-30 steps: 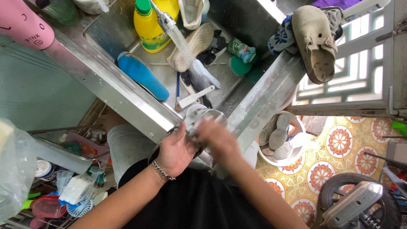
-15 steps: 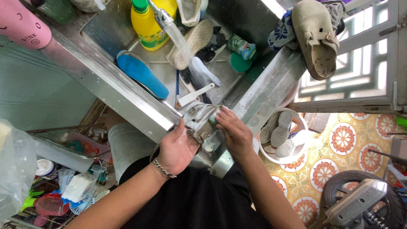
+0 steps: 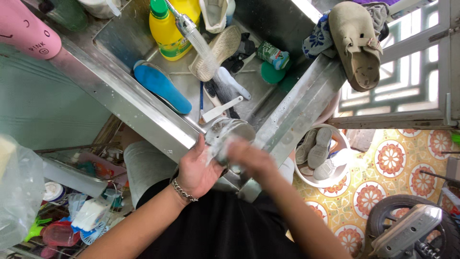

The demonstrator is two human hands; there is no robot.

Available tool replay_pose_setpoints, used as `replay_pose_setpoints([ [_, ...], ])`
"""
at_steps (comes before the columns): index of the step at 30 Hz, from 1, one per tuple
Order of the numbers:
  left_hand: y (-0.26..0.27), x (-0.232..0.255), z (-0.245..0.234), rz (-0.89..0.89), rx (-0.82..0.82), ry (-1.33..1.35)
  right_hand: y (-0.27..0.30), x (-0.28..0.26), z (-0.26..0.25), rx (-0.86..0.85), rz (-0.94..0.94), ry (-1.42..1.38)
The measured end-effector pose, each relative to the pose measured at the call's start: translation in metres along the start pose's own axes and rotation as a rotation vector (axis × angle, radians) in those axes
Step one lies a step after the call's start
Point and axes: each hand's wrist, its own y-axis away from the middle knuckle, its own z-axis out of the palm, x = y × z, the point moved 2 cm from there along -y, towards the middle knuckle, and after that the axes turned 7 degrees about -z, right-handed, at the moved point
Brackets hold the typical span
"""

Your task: The person cleans a shoe in a sink using a brush and a sponge with cleaning solution, rinsing the shoe under running water.

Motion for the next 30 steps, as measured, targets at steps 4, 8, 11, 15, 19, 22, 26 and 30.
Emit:
replay_pose_setpoints([
  [4, -0.006, -0.001, -0.004, 0.005, -0.041, -0.038, -0.011, -0.002, 0.004, 0.227, 0.03, -0.66],
  [8, -0.004, 0.0, -0.009, -0.038, -0.085, -0.015, -0.006, -0.04, 0.008, -0.013, -0.202, -0.065],
  [11, -0.001, -0.002, -0.005, -0.033, 0.022, -0.006, -0.009, -0.022, -0.006, 0.149, -0.065, 0.016],
  [15, -0.006, 0.002, 0.002, 0.031, -0.191, -0.046, -0.011, -0.038, 0.001, 0.141, -0.147, 0.018],
  [19, -0.005, 0.003, 0.001, 0.005, -0.048, -0.051, -0.008, -0.016, -0.014, 0.219, 0.02, 0.121],
  [22, -0.007, 0.0, 0.0, -0.005, -0.098, -0.014, -0.003, -0.019, 0.001, 0.316, -0.06, -0.034],
  [26, -0.005, 0.0, -0.004, -0.004, -0.076, 0.002, 0.006, -0.023, 0.012, 0.175, -0.144, -0.009],
  [30, -0.007, -0.001, -0.002, 0.029, -0.008, -0.072, 0.008, -0.004, 0.002, 0.215, 0.08, 0.204],
])
